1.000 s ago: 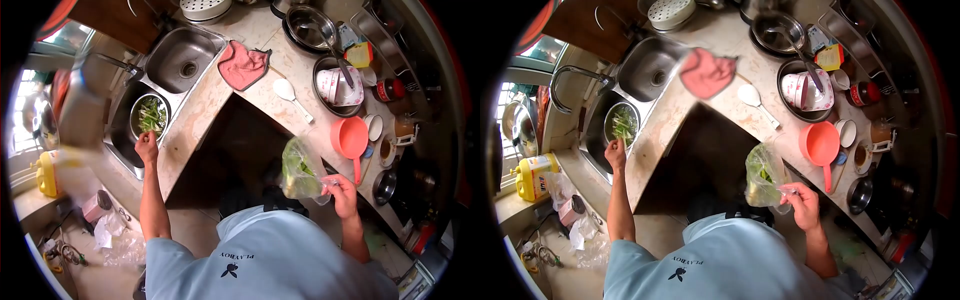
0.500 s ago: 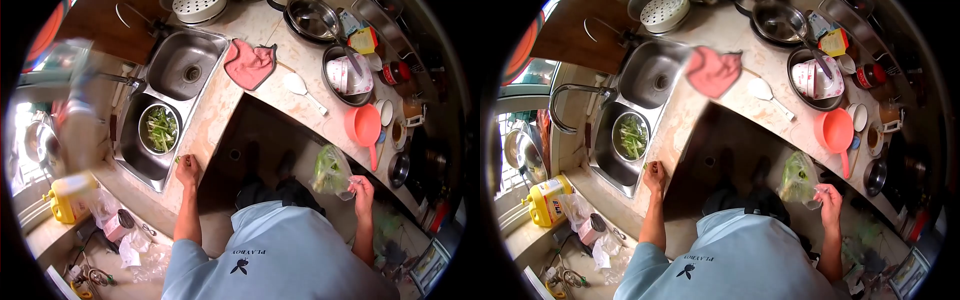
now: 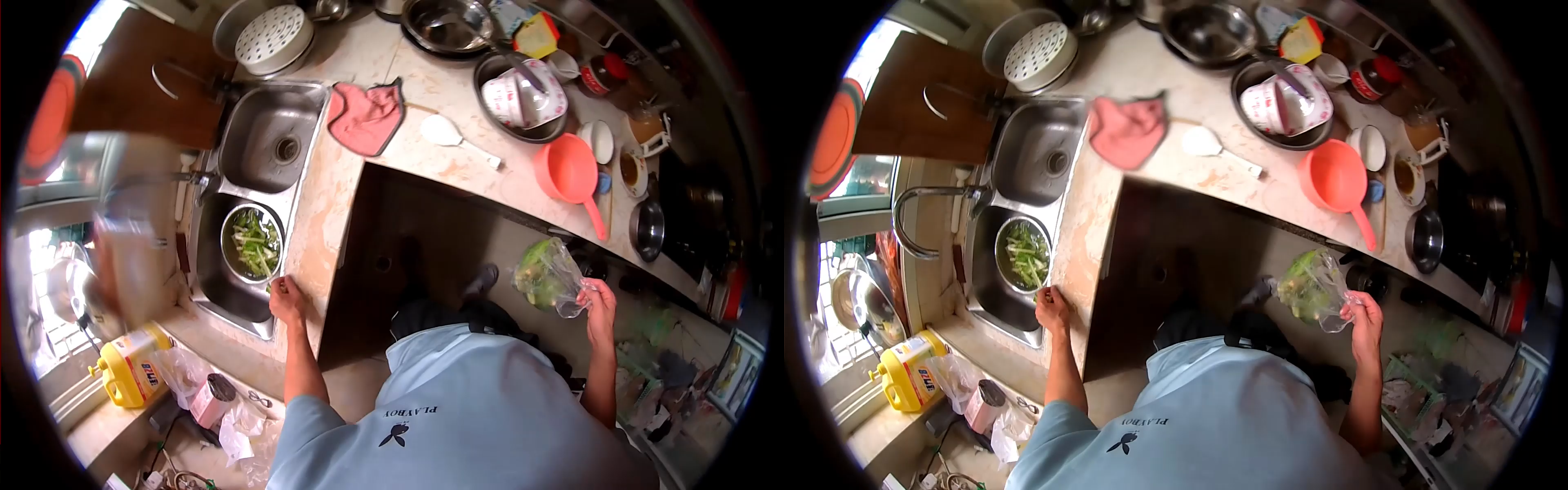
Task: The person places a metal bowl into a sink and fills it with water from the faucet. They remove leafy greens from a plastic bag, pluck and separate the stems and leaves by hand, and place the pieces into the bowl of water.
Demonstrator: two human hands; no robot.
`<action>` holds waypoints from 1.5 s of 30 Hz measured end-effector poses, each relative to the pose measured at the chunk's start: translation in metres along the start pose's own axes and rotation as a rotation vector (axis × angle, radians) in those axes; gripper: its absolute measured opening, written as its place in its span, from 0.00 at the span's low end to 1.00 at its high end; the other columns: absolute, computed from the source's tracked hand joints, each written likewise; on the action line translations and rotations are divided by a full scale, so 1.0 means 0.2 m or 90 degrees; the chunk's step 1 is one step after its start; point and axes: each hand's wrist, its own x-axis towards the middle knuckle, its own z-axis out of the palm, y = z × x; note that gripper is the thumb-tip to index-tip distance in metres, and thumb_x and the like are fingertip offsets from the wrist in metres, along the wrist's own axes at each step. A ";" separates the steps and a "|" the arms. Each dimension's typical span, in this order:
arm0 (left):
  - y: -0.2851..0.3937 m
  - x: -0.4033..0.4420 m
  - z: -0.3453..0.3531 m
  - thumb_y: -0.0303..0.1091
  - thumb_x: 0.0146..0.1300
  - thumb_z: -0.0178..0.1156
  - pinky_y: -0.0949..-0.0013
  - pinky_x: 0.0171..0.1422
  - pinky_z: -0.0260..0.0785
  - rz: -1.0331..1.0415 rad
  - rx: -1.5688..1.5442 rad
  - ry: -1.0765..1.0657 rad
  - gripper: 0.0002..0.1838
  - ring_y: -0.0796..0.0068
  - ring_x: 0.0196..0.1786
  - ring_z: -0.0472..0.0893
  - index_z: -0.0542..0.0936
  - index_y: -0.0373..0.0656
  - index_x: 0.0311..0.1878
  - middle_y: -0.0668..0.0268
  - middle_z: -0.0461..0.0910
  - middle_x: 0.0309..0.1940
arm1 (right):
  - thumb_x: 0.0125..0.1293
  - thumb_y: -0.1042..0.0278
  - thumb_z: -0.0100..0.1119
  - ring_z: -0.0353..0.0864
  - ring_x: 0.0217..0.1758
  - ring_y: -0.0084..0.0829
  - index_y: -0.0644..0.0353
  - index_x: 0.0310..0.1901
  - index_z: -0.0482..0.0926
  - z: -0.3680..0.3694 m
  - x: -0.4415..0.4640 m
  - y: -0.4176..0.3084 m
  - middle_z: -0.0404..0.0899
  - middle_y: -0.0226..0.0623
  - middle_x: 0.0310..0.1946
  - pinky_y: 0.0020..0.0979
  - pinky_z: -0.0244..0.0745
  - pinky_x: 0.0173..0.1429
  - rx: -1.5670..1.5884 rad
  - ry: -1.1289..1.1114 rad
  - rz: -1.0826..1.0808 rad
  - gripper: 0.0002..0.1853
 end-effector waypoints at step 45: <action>0.09 -0.26 -0.08 0.39 0.58 0.61 0.60 0.42 0.74 -0.014 -0.019 -0.106 0.14 0.52 0.32 0.82 0.81 0.36 0.35 0.51 0.82 0.27 | 0.63 0.74 0.51 0.67 0.28 0.19 0.65 0.44 0.77 -0.52 0.16 0.39 0.72 0.30 0.25 0.20 0.64 0.35 0.040 0.002 0.060 0.10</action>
